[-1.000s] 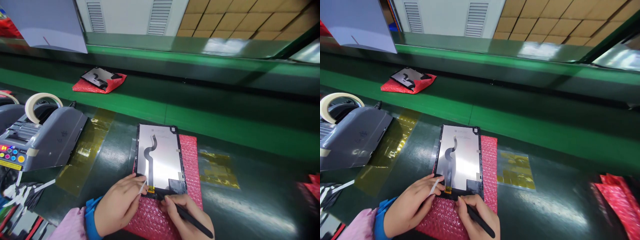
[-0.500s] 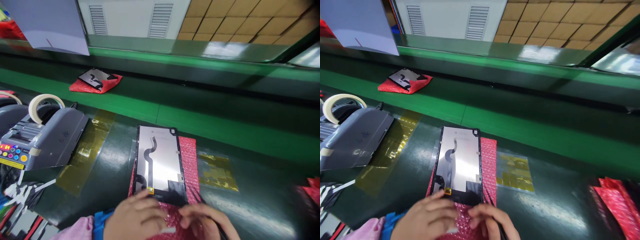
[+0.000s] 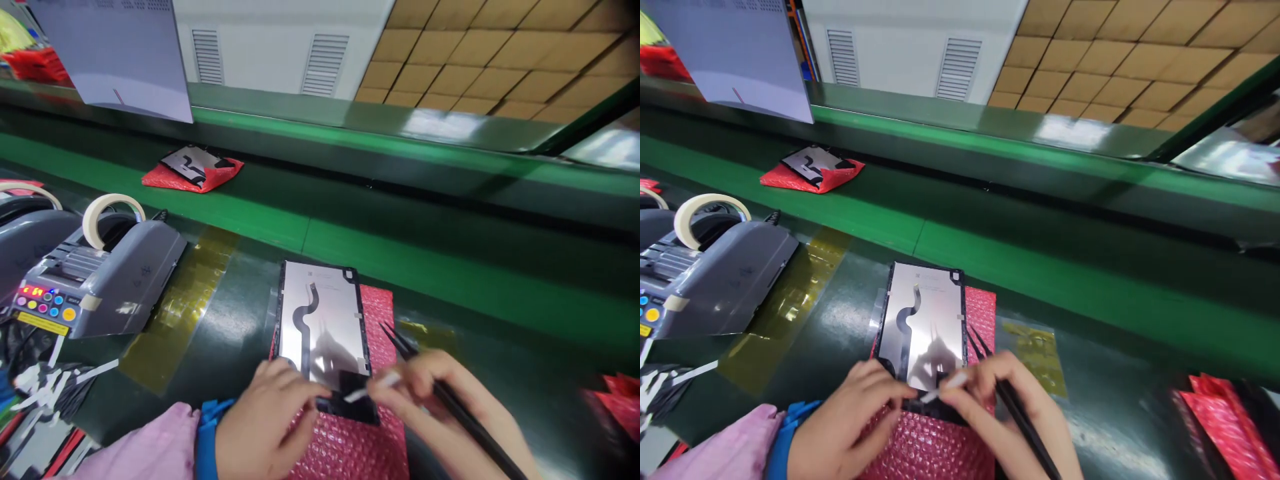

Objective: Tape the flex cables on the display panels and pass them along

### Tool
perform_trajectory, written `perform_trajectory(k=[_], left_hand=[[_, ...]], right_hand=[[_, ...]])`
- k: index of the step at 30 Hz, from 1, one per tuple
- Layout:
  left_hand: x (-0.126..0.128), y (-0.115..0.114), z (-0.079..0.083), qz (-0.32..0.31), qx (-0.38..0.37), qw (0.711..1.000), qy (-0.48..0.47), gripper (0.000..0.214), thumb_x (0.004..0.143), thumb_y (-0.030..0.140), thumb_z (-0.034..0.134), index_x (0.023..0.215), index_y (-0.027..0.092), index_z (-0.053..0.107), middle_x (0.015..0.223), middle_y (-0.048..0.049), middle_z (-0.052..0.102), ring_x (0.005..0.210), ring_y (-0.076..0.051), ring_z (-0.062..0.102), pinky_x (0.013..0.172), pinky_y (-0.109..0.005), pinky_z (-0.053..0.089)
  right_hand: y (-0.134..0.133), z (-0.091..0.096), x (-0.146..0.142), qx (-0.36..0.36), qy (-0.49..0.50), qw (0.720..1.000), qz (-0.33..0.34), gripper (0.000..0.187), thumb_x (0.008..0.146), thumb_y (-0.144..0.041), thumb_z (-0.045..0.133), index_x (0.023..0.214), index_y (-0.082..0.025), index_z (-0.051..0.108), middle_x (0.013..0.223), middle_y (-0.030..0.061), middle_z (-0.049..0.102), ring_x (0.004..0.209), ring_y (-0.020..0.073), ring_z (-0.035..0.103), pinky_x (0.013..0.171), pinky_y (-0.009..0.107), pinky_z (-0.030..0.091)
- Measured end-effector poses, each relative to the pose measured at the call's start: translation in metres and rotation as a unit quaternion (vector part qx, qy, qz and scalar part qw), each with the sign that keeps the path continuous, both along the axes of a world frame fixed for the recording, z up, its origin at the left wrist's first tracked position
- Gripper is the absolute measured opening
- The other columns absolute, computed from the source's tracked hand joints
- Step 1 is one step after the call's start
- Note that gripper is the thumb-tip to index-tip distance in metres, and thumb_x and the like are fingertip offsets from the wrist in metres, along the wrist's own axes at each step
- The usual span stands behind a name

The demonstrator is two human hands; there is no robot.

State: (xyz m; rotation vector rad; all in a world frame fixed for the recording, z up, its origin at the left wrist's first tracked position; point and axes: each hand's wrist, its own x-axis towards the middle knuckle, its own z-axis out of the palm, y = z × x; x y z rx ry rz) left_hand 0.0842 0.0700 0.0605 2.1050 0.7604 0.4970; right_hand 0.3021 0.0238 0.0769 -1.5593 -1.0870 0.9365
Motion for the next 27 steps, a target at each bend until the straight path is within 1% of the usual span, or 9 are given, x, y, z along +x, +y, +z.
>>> perform_trajectory(k=[2, 4, 7, 9, 12, 17, 20, 24, 27], left_hand=[[-0.006, 0.012, 0.005, 0.037, 0.028, 0.999, 0.027, 0.028, 0.095, 0.009, 0.044, 0.112, 0.02, 0.063, 0.095, -0.0052, 0.069, 0.091, -0.023, 0.057, 0.082, -0.037, 0.045], [-0.012, 0.021, 0.004, 0.047, 0.054, 0.996, 0.057, 0.027, 0.097, 0.011, 0.042, 0.111, 0.02, 0.063, 0.094, -0.006, 0.067, 0.091, -0.025, 0.055, 0.082, -0.039, 0.043], [-0.019, 0.03, -0.004, 0.06, 0.083, 0.991, 0.088, 0.028, 0.098, 0.011, 0.04, 0.109, 0.018, 0.064, 0.094, -0.0065, 0.065, 0.091, -0.025, 0.053, 0.083, -0.04, 0.042], [-0.022, 0.034, -0.008, 0.064, 0.1, 0.987, 0.106, 0.027, 0.098, 0.011, 0.04, 0.108, 0.018, 0.064, 0.094, -0.0064, 0.064, 0.091, -0.025, 0.052, 0.083, -0.04, 0.041], [-0.021, 0.04, -0.012, 0.055, 0.131, 0.98, 0.139, 0.026, 0.097, 0.01, 0.043, 0.109, 0.018, 0.065, 0.094, -0.0065, 0.064, 0.091, -0.025, 0.051, 0.082, -0.04, 0.041], [-0.013, 0.047, -0.016, 0.013, 0.188, 0.961, 0.201, 0.038, 0.092, 0.008, 0.052, 0.128, 0.02, 0.059, 0.098, -0.0066, 0.062, 0.092, -0.026, 0.051, 0.082, -0.041, 0.041], [-0.009, 0.047, -0.024, 0.0, 0.214, 0.947, 0.239, 0.042, 0.095, 0.01, 0.052, 0.136, 0.022, 0.055, 0.095, -0.0061, 0.06, 0.09, -0.026, 0.051, 0.081, -0.042, 0.042], [-0.007, 0.043, -0.034, 0.005, 0.253, 0.929, 0.27, 0.046, 0.096, 0.012, 0.055, 0.14, 0.022, 0.051, 0.091, -0.0058, 0.059, 0.09, -0.027, 0.052, 0.079, -0.042, 0.042], [-0.007, 0.041, -0.036, 0.004, 0.277, 0.923, 0.267, 0.047, 0.094, 0.013, 0.059, 0.14, 0.02, 0.051, 0.09, -0.0059, 0.059, 0.091, -0.027, 0.053, 0.079, -0.042, 0.041]], right_hand=[[0.028, -0.003, 0.0, -0.008, -0.046, 0.996, 0.07, 0.033, 0.078, -0.042, 0.079, 0.07, -0.027, 0.05, 0.064, -0.0016, 0.063, 0.056, 0.0161, 0.057, 0.053, 0.026, 0.05], [0.05, -0.015, -0.007, -0.016, -0.046, 0.992, 0.119, 0.036, 0.08, -0.043, 0.076, 0.071, -0.027, 0.045, 0.065, -0.0025, 0.065, 0.053, 0.0143, 0.054, 0.051, 0.026, 0.045], [0.067, -0.037, -0.019, -0.019, -0.048, 0.991, 0.123, 0.039, 0.081, -0.044, 0.073, 0.074, -0.028, 0.038, 0.071, -0.0013, 0.071, 0.054, 0.0137, 0.053, 0.054, 0.027, 0.043], [0.07, -0.046, -0.023, -0.014, -0.067, 0.991, 0.111, 0.04, 0.082, -0.046, 0.073, 0.076, -0.028, 0.038, 0.071, -0.0018, 0.071, 0.053, 0.0133, 0.051, 0.054, 0.027, 0.044], [0.071, -0.05, -0.025, -0.016, -0.092, 0.991, 0.094, 0.041, 0.083, -0.052, 0.071, 0.078, -0.029, 0.038, 0.071, -0.0021, 0.071, 0.05, 0.0134, 0.051, 0.053, 0.028, 0.044], [0.076, -0.05, -0.028, -0.005, -0.139, 0.988, 0.07, 0.047, 0.083, -0.063, 0.067, 0.077, -0.029, 0.035, 0.072, -0.0002, 0.076, 0.047, 0.0155, 0.058, 0.051, 0.028, 0.044], [0.077, -0.056, -0.03, 0.002, -0.178, 0.982, 0.06, 0.047, 0.085, -0.067, 0.062, 0.078, -0.029, 0.035, 0.07, -0.0005, 0.075, 0.048, 0.0173, 0.063, 0.05, 0.028, 0.045], [0.07, -0.06, -0.03, 0.034, -0.258, 0.964, 0.047, 0.04, 0.091, -0.063, 0.058, 0.081, -0.029, 0.039, 0.074, 0.0001, 0.077, 0.057, 0.0198, 0.072, 0.048, 0.027, 0.047], [0.057, -0.056, -0.029, 0.111, -0.336, 0.934, 0.039, 0.033, 0.097, -0.051, 0.056, 0.08, -0.028, 0.041, 0.09, 0.005, 0.081, 0.06, 0.0183, 0.075, 0.048, 0.025, 0.048]])
